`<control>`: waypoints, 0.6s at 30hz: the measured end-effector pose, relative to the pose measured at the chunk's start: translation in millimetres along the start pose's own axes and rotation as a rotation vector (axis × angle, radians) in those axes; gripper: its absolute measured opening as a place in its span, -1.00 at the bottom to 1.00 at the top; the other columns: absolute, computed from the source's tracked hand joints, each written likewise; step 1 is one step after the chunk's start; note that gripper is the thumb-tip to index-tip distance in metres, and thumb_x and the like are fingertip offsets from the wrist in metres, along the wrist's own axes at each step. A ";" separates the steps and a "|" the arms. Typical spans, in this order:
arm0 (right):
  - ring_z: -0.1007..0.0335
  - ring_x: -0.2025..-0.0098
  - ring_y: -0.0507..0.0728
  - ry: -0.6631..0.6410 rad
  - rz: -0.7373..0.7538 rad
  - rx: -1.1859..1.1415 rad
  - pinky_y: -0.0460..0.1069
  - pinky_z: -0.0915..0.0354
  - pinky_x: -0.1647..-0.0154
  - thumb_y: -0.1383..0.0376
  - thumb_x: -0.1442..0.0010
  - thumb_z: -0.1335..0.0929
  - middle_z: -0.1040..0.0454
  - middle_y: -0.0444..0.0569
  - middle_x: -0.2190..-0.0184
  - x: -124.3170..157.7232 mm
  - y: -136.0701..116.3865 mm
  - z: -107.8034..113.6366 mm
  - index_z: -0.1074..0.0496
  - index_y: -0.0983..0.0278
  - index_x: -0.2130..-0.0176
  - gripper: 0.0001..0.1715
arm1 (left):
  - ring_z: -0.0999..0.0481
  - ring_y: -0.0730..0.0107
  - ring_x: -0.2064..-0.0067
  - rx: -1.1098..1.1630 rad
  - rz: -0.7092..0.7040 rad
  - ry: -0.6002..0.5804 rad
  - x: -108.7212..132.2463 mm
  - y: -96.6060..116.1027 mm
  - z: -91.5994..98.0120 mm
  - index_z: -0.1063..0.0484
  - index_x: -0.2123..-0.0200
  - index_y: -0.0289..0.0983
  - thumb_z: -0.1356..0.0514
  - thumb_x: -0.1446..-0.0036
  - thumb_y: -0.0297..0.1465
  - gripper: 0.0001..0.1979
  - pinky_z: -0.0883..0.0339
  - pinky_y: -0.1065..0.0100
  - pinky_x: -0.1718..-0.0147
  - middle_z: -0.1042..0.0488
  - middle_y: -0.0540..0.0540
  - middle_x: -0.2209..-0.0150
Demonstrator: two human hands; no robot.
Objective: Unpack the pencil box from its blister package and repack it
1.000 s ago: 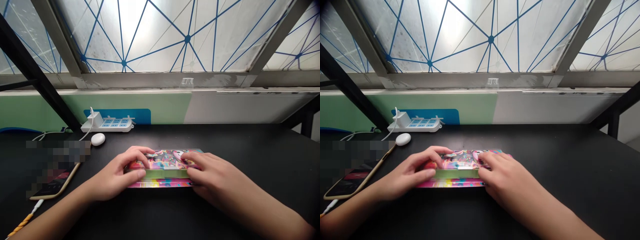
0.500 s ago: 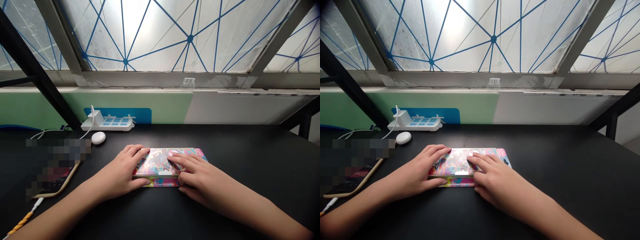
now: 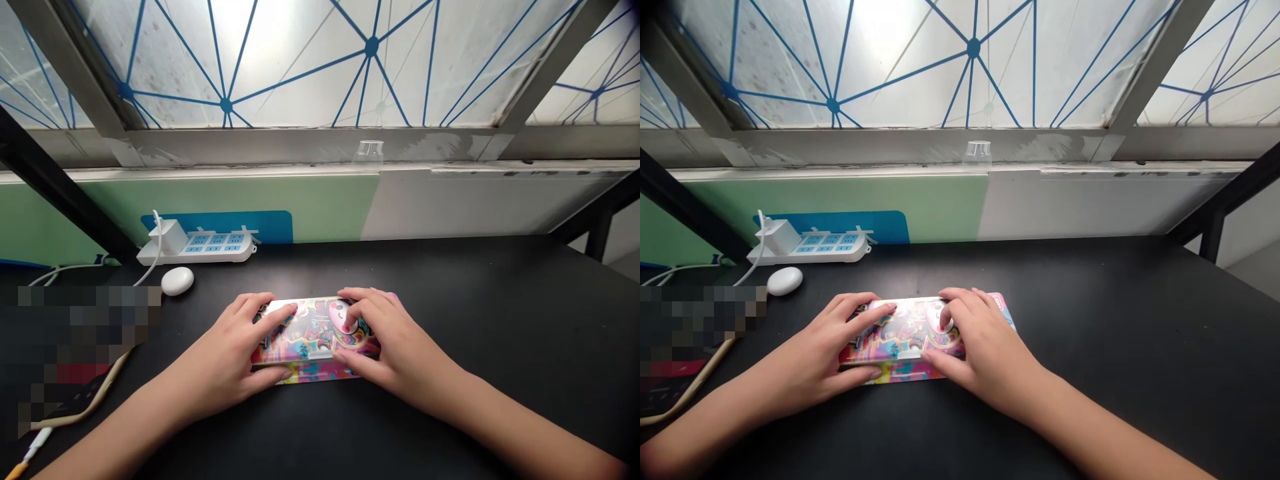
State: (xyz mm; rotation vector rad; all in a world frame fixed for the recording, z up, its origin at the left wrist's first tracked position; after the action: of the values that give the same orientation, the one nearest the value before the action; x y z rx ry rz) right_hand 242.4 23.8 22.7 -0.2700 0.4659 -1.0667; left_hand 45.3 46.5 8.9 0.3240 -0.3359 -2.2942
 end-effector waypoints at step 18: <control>-0.25 -0.25 0.32 -0.231 0.064 -0.129 0.20 -0.27 -0.24 0.08 -0.08 -0.53 -0.29 0.13 -0.25 -5.6 27.2 11.1 -0.17 0.16 -0.30 -0.08 | -0.26 -0.11 -0.20 -0.193 -0.134 0.124 -0.1 14.2 3.6 -0.14 -0.39 0.13 -0.27 -0.23 -0.33 -0.29 -0.41 -0.08 -0.08 -0.14 -0.22 -0.24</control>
State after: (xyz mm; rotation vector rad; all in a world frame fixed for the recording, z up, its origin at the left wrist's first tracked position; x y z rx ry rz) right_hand 266.7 41.3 21.9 -0.4843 0.3340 -0.9312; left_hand 53.7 37.7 17.1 0.3989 -0.0298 -2.4017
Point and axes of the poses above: each hand's wrist, its own x-axis away from the middle knuckle, its own z-axis out of the back of the hand, y = z × x, the point moved 9 cm from there along -x, towards the middle knuckle
